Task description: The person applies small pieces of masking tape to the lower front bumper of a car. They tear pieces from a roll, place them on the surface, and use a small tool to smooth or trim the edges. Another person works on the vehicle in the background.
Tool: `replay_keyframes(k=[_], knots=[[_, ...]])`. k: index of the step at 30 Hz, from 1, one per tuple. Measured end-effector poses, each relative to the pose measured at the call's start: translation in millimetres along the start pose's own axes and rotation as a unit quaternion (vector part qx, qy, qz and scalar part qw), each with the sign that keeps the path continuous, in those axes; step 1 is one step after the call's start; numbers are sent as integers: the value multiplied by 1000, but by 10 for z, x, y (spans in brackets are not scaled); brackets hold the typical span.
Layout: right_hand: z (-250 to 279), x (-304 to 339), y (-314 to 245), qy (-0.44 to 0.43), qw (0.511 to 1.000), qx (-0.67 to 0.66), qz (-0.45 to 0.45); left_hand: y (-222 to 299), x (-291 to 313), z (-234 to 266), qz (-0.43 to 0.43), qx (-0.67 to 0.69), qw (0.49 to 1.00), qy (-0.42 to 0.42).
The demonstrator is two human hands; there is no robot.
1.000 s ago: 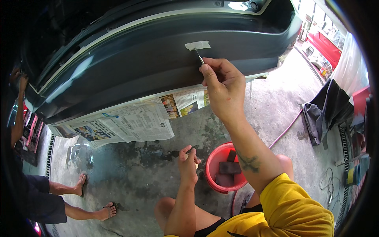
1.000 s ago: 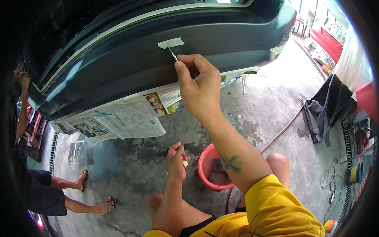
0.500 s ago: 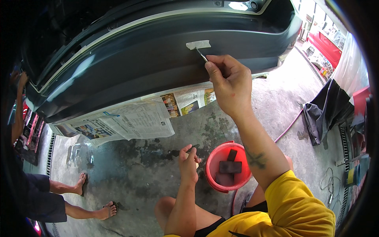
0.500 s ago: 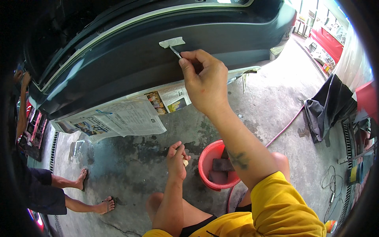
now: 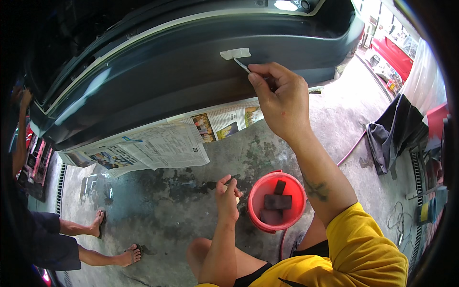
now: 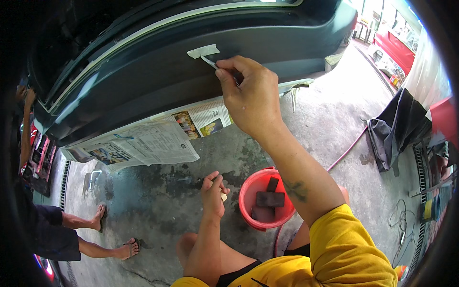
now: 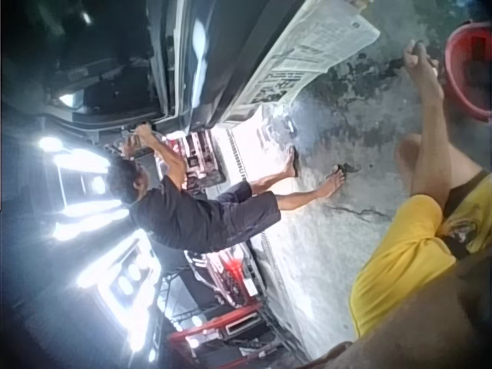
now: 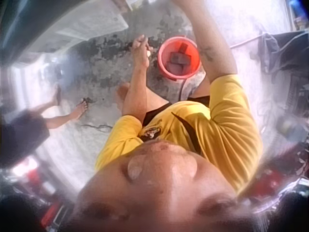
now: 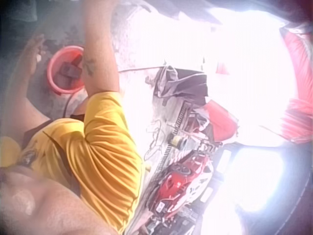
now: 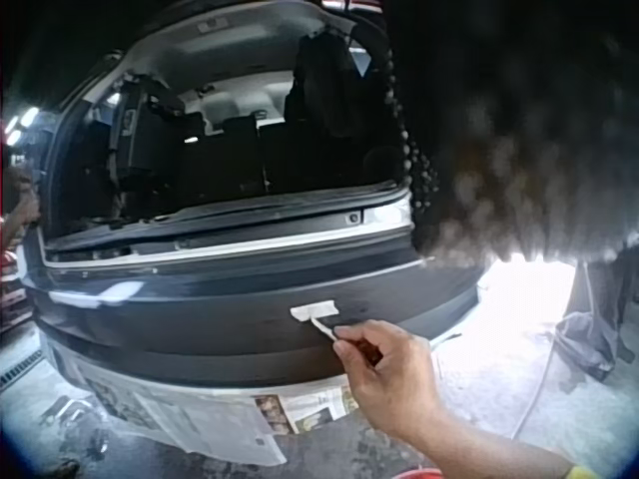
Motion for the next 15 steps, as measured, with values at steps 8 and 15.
replay_keyframes(k=[8,15], knots=[[29,-32,12,-6,998,39,43,17,4,-31,-9,10,1000,2],[90,-94,-78,-25,995,61,79,27,19,-44,-5,13,1000,4]])
Point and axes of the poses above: each hand's wrist, its own x-axis away from the middle knuckle, its own z-axis out of the back of the hand, y = z × x, the point moved 5 cm from there along -x, towards the middle knuckle, and after that the axes turned 15 degrees about z, right-handed, at the moved point
